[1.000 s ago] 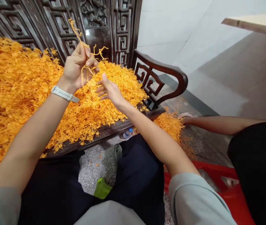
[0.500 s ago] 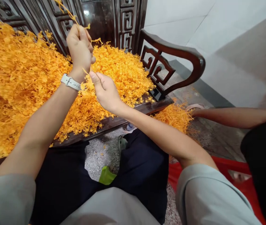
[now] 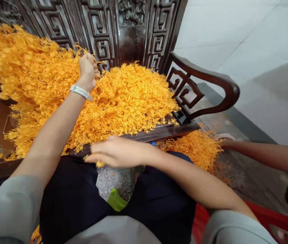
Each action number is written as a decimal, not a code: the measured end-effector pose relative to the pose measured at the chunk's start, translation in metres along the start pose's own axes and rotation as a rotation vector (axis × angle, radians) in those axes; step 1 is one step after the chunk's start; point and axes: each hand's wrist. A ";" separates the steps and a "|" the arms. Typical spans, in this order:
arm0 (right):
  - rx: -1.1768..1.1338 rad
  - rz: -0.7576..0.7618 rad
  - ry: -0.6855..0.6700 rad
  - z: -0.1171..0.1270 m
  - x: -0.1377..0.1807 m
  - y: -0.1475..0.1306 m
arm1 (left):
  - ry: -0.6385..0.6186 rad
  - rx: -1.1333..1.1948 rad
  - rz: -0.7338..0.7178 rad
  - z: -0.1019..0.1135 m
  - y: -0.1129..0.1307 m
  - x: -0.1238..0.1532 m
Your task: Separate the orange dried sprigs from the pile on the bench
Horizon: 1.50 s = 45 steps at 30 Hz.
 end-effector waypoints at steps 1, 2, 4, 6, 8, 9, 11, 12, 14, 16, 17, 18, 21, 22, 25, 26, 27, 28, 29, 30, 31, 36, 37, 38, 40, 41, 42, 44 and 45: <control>-0.065 -0.037 0.152 0.017 0.003 0.003 | 0.089 0.047 -0.056 0.000 0.003 0.004; -0.151 -0.060 0.331 0.036 0.006 0.007 | 0.151 0.095 -0.107 -0.002 0.005 0.008; -0.349 -0.085 0.714 0.072 0.013 0.018 | 0.128 0.153 -0.153 -0.014 0.009 0.016; -0.492 -0.131 1.060 0.098 0.019 0.034 | 0.020 0.183 -0.137 -0.028 0.014 0.021; -0.565 -0.205 1.268 0.110 0.021 0.051 | -0.067 0.222 -0.097 -0.039 0.020 0.027; -0.585 -0.240 1.333 0.111 0.021 0.059 | -0.102 0.235 -0.075 -0.044 0.023 0.030; -0.585 -0.290 1.370 0.107 0.018 0.072 | -0.152 0.220 -0.058 -0.051 0.029 0.037; -0.558 -0.304 1.340 0.103 0.015 0.076 | -0.165 0.193 -0.073 -0.054 0.030 0.041; -0.426 -0.288 1.229 0.095 0.010 0.081 | -0.172 0.125 -0.141 -0.062 0.032 0.050; -0.231 -0.222 1.084 0.089 0.006 0.084 | -0.159 0.083 -0.228 -0.071 0.031 0.057; -0.140 -0.187 1.009 0.087 0.004 0.084 | -0.147 0.081 -0.261 -0.076 0.030 0.058; -0.068 -0.162 0.940 0.085 0.003 0.084 | -0.136 0.084 -0.279 -0.079 0.029 0.058; 0.026 -0.138 0.805 0.073 -0.001 0.073 | -0.091 0.110 -0.247 -0.077 0.025 0.046; 0.037 -0.111 0.751 0.065 -0.004 0.065 | -0.058 0.127 -0.210 -0.071 0.024 0.039; 0.010 0.058 0.336 0.033 -0.012 0.033 | 0.098 0.214 -0.095 -0.037 0.025 0.015; -0.014 0.118 0.142 0.022 -0.014 0.023 | 0.129 0.232 -0.082 -0.023 0.027 0.009; -0.055 0.163 -0.047 0.015 -0.015 0.015 | 0.134 0.227 -0.088 -0.009 0.029 0.005; -0.116 0.181 -0.203 0.011 -0.015 0.009 | 0.096 0.194 -0.096 0.004 0.031 0.004; -0.192 0.173 -0.272 0.012 -0.014 0.007 | 0.027 0.148 -0.102 0.014 0.034 0.005; -0.277 0.148 -0.236 0.019 -0.011 0.008 | -0.058 0.097 -0.101 0.022 0.036 0.008; -0.371 0.117 -0.097 0.029 -0.008 0.012 | -0.144 0.052 -0.093 0.026 0.039 0.013; -0.715 -0.042 0.938 0.090 0.005 0.053 | -0.322 0.018 -0.071 0.013 0.048 0.042; -0.731 -0.109 1.016 0.095 0.006 0.060 | -0.336 0.009 -0.069 0.008 0.048 0.047; -0.716 -0.177 1.066 0.097 0.006 0.065 | -0.346 -0.010 -0.072 0.004 0.048 0.050; -0.613 -0.264 1.115 0.094 0.005 0.071 | -0.354 -0.069 -0.092 -0.003 0.048 0.056; -0.544 -0.272 1.120 0.091 0.005 0.071 | -0.355 -0.096 -0.104 -0.006 0.048 0.058; -0.477 -0.260 1.121 0.088 0.004 0.070 | -0.361 -0.120 -0.113 -0.009 0.047 0.061; -0.387 -0.220 1.119 0.083 0.003 0.065 | -0.396 -0.154 -0.110 -0.014 0.046 0.065; -0.371 -0.205 1.117 0.082 0.003 0.063 | -0.420 -0.166 -0.105 -0.016 0.046 0.067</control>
Point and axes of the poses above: each hand's wrist, its own x-axis away from the middle knuckle, its own z-axis out of the back of the hand, y = z × x, and after that the axes turned 10 degrees about z, right-handed
